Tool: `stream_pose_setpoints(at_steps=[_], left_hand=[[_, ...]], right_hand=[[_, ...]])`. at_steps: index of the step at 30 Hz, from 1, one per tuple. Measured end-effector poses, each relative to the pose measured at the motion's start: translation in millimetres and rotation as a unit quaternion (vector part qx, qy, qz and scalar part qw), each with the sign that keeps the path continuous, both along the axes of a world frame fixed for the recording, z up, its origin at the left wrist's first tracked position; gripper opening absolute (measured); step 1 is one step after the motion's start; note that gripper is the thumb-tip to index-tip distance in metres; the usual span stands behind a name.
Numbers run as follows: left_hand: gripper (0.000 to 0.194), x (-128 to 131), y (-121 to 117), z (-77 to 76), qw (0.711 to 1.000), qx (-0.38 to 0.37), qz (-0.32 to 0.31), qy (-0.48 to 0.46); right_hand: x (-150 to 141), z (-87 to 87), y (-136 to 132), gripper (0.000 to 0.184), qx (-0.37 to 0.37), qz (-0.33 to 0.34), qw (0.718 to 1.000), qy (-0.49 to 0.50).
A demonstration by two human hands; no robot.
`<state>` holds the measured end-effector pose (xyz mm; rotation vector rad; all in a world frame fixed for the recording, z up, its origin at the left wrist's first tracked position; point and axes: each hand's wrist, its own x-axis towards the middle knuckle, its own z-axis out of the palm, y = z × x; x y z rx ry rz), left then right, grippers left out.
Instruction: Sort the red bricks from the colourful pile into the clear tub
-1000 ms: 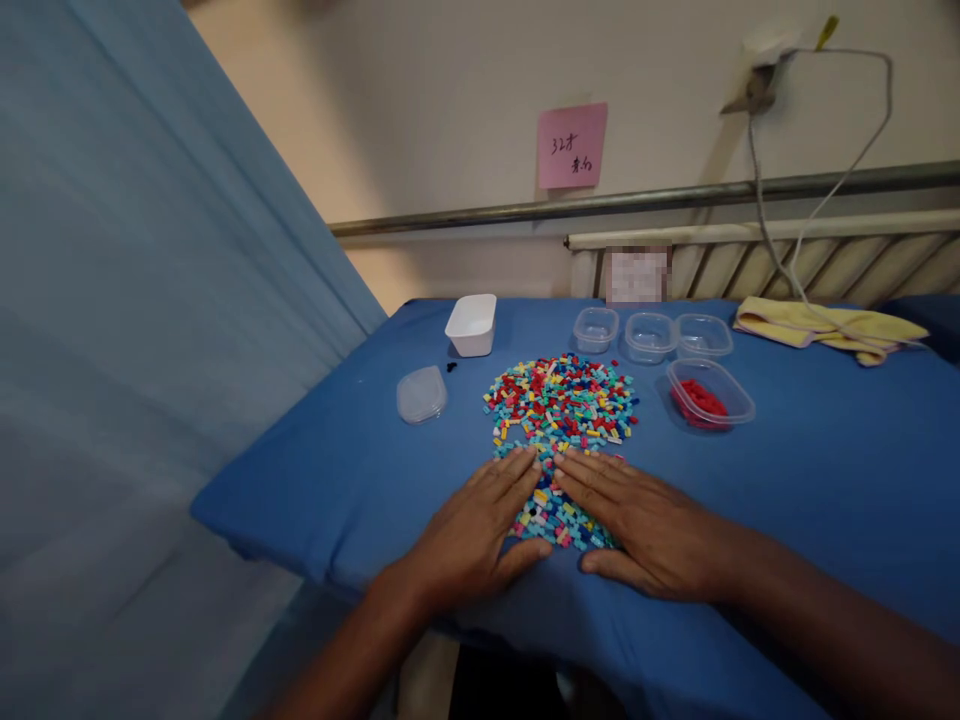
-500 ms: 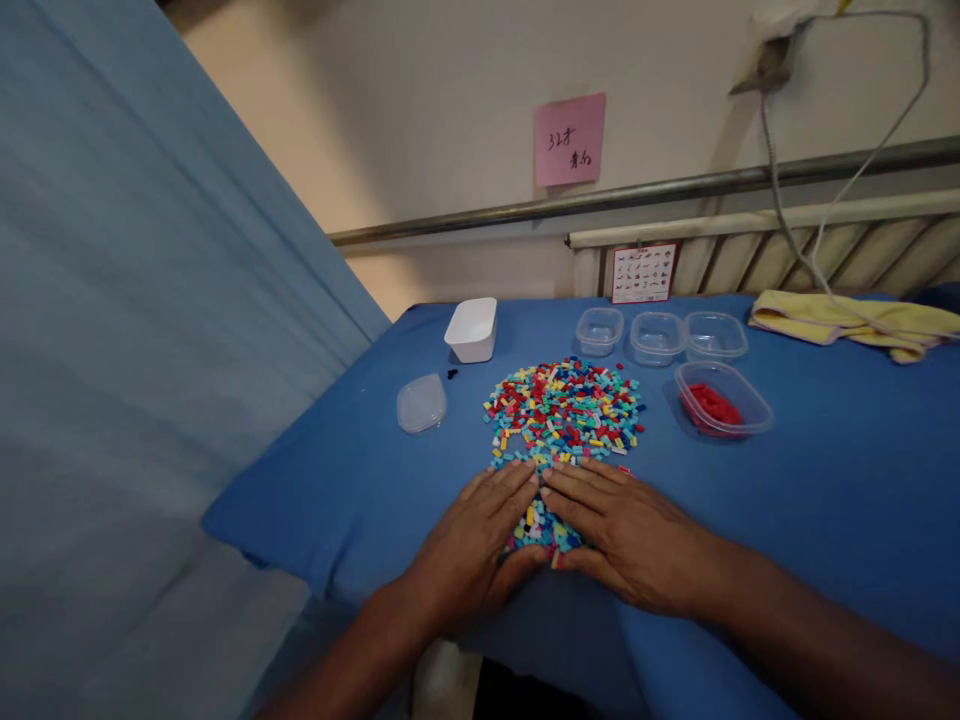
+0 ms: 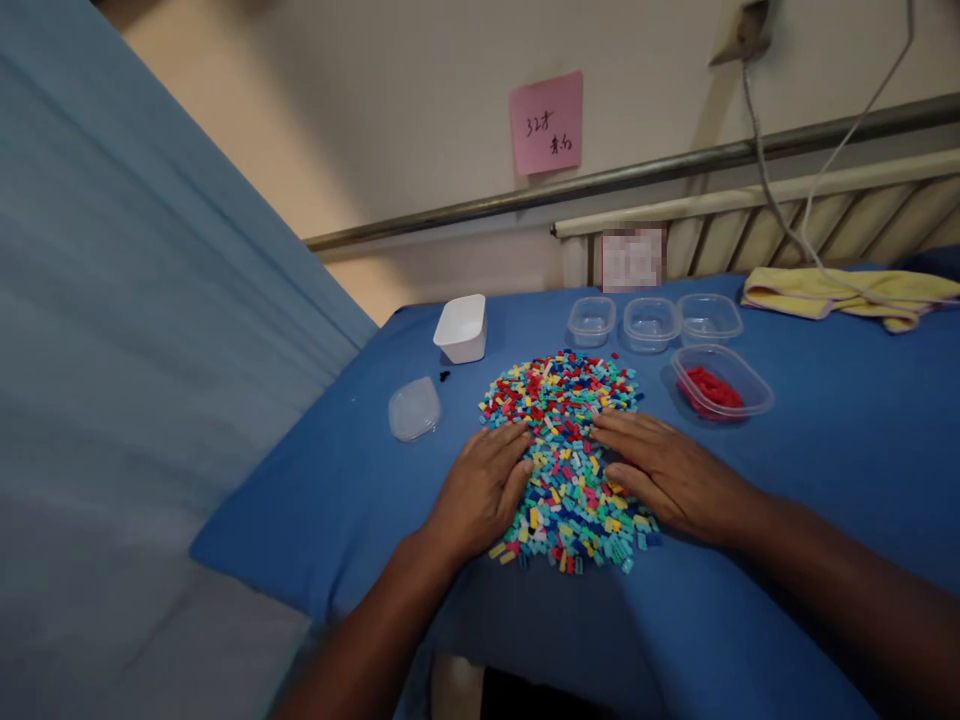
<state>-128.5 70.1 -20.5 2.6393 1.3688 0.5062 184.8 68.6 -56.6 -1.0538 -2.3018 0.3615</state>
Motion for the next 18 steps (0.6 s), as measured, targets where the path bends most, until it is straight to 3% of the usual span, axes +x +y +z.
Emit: stream_pose_setpoints(at_steps=[5, 9, 13, 18], left_hand=[[0.033, -3.6, -3.8, -0.7, 0.994, 0.053, -0.002, -0.094], [0.030, 3.1, -4.3, 1.6, 0.994, 0.035, -0.055, -0.085], [0.029, 5.8, -4.3, 2.9, 0.991, 0.042, -0.061, -0.108], [0.037, 8.3, -4.1, 3.1, 0.995, 0.010, -0.084, -0.055]], right_hand=[[-6.9, 6.7, -0.8, 0.053, -0.013, 0.025, 0.999, -0.018], [-9.2, 8.7, -0.1, 0.057, -0.025, 0.036, 0.997, -0.058], [-10.2, 5.5, 1.7, 0.056, -0.006, -0.013, 0.998, -0.054], [-13.0, 5.2, 1.6, 0.058, 0.004, -0.004, 0.998, -0.063]])
